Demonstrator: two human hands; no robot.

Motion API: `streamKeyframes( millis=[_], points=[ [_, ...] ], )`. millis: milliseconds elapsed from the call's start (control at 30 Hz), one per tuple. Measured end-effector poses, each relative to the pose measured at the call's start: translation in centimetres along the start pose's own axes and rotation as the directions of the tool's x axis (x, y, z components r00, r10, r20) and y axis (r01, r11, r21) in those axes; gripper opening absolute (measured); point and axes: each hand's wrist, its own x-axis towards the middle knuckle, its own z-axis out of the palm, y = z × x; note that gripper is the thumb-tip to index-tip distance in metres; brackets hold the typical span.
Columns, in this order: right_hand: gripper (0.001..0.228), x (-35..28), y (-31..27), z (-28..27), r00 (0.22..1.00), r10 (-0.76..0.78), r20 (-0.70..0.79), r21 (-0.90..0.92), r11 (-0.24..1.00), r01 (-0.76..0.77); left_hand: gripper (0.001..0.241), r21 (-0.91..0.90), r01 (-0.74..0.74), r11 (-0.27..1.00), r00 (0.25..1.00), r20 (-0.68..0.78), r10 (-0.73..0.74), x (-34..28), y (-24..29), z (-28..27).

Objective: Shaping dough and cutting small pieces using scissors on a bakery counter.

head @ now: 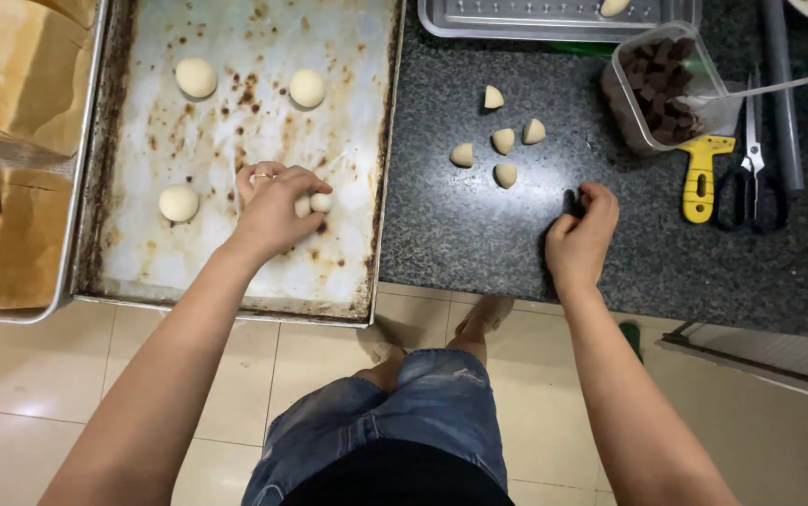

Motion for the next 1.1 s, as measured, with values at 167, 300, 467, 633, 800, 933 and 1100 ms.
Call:
streamKeyframes(
  millis=[167, 300, 467, 633, 800, 933, 1100],
  points=[
    [0.051, 0.1, -1.0, -0.4, 1.000, 0.014, 0.009, -0.004, 1.000, -0.014, 0.038, 0.000, -0.012, 1.000, 1.000, 0.012, 0.012, -0.3, -0.2, -0.1],
    [0.051, 0.1, -1.4, -0.6, 1.000, 0.002, 0.012, 0.014, 1.000, -0.002, 0.034, -0.007, -0.008, 1.000, 1.000, 0.015, 0.008, -0.8, 0.5, -0.3],
    [0.050, 0.1, -1.1, -0.5, 1.000, -0.005, 0.015, 0.012, 1.000, 0.005, 0.033, 0.053, -0.009, 0.999, 1.000, -0.001, 0.009, -1.0, 0.0, 0.2],
    [0.051, 0.1, -1.1, -0.5, 1.000, 0.002, 0.020, -0.010, 1.000, -0.002, 0.037, 0.028, 0.016, 0.999, 1.000, 0.009, -0.016, -1.3, 0.6, -0.4],
    [0.050, 0.1, -0.8, -0.3, 1.000, -0.005, 0.011, -0.035, 0.999, 0.006, 0.032, 0.004, 0.009, 1.000, 0.999, -0.034, -0.009, -1.5, 1.9, -0.3],
    [0.051, 0.1, -0.4, -0.3, 1.000, -0.025, 0.009, -0.042, 0.999, 0.025, 0.027, 0.092, 0.027, 0.995, 0.996, -0.084, -0.020, -1.6, 0.9, 0.1],
    [0.049, 0.0, -0.8, -0.6, 0.998, -0.051, -0.024, 0.044, 0.998, 0.052, 0.030, 0.150, 0.034, 0.988, 0.994, -0.111, -0.018, -1.8, 0.8, 1.0]
  ],
)
